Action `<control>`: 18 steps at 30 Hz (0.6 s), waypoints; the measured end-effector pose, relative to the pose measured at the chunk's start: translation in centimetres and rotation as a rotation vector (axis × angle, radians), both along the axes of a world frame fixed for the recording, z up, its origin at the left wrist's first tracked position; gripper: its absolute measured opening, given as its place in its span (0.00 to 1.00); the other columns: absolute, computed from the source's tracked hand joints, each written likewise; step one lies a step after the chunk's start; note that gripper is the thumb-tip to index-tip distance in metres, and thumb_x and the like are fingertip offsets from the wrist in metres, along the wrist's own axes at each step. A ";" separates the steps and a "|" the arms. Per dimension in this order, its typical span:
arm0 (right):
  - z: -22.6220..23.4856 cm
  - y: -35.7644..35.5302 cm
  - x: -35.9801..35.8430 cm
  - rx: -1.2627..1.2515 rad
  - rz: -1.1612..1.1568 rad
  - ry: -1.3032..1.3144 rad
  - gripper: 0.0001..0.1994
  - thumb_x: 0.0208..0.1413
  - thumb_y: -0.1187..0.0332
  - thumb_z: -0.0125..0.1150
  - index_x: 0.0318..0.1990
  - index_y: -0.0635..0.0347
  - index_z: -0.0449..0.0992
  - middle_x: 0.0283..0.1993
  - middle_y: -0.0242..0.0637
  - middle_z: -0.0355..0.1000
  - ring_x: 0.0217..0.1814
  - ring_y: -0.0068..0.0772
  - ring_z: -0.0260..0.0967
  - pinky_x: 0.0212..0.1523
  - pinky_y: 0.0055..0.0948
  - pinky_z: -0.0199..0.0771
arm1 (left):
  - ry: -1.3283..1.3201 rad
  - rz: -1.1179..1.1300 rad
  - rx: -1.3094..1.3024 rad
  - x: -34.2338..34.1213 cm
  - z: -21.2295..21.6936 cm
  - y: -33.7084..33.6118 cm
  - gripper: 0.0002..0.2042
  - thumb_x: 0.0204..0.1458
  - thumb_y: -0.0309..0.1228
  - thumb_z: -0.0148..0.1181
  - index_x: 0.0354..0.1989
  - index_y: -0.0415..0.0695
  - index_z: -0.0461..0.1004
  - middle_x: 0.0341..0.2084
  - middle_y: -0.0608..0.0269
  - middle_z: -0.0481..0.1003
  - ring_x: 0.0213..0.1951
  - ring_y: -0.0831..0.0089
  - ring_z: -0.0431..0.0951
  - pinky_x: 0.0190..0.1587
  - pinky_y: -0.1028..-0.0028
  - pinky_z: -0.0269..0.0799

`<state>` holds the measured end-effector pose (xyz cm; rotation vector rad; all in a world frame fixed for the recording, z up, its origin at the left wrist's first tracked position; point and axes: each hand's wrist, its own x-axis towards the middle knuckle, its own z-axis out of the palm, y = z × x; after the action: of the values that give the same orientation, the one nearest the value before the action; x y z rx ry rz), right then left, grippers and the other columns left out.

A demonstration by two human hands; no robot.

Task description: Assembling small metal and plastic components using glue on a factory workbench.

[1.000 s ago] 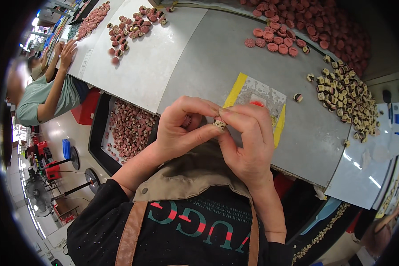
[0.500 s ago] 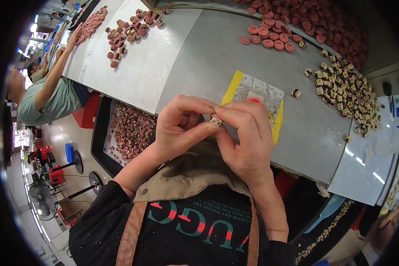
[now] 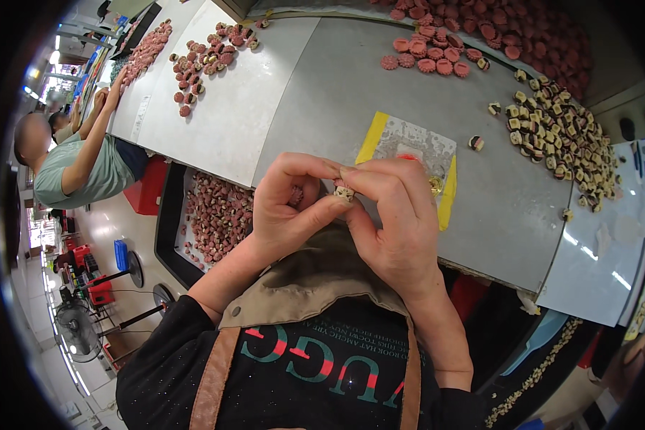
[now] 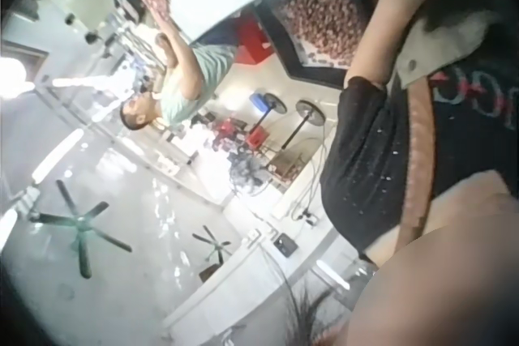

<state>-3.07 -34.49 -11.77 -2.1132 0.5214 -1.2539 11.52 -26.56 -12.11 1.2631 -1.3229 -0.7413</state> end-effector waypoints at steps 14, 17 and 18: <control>0.3 0.1 -0.3 0.040 0.027 0.026 0.15 0.42 0.79 0.63 0.39 0.61 0.70 0.37 0.40 0.70 0.40 0.40 0.68 0.53 0.39 0.65 | 0.051 -0.011 -0.012 -0.2 0.0 -0.2 0.22 0.45 0.18 0.64 0.46 0.41 0.60 0.38 0.64 0.70 0.19 0.93 0.54 0.20 0.91 0.50; 0.3 0.1 -0.1 0.027 0.019 0.022 0.17 0.39 0.81 0.63 0.39 0.60 0.71 0.38 0.38 0.70 0.40 0.39 0.67 0.48 0.37 0.66 | 0.055 -0.009 0.006 0.0 0.2 0.0 0.23 0.45 0.19 0.64 0.48 0.41 0.60 0.38 0.62 0.73 0.19 0.92 0.53 0.20 0.91 0.50; 0.3 0.1 0.0 0.017 0.012 0.013 0.19 0.35 0.83 0.63 0.39 0.59 0.71 0.38 0.36 0.70 0.40 0.38 0.67 0.43 0.35 0.67 | 0.045 -0.009 0.006 0.0 0.2 0.0 0.24 0.45 0.19 0.64 0.50 0.41 0.60 0.37 0.61 0.73 0.19 0.92 0.53 0.20 0.91 0.50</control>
<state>-3.11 -34.40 -11.50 -2.1087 0.5223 -1.2252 11.51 -26.59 -11.89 1.2394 -1.2916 -0.7765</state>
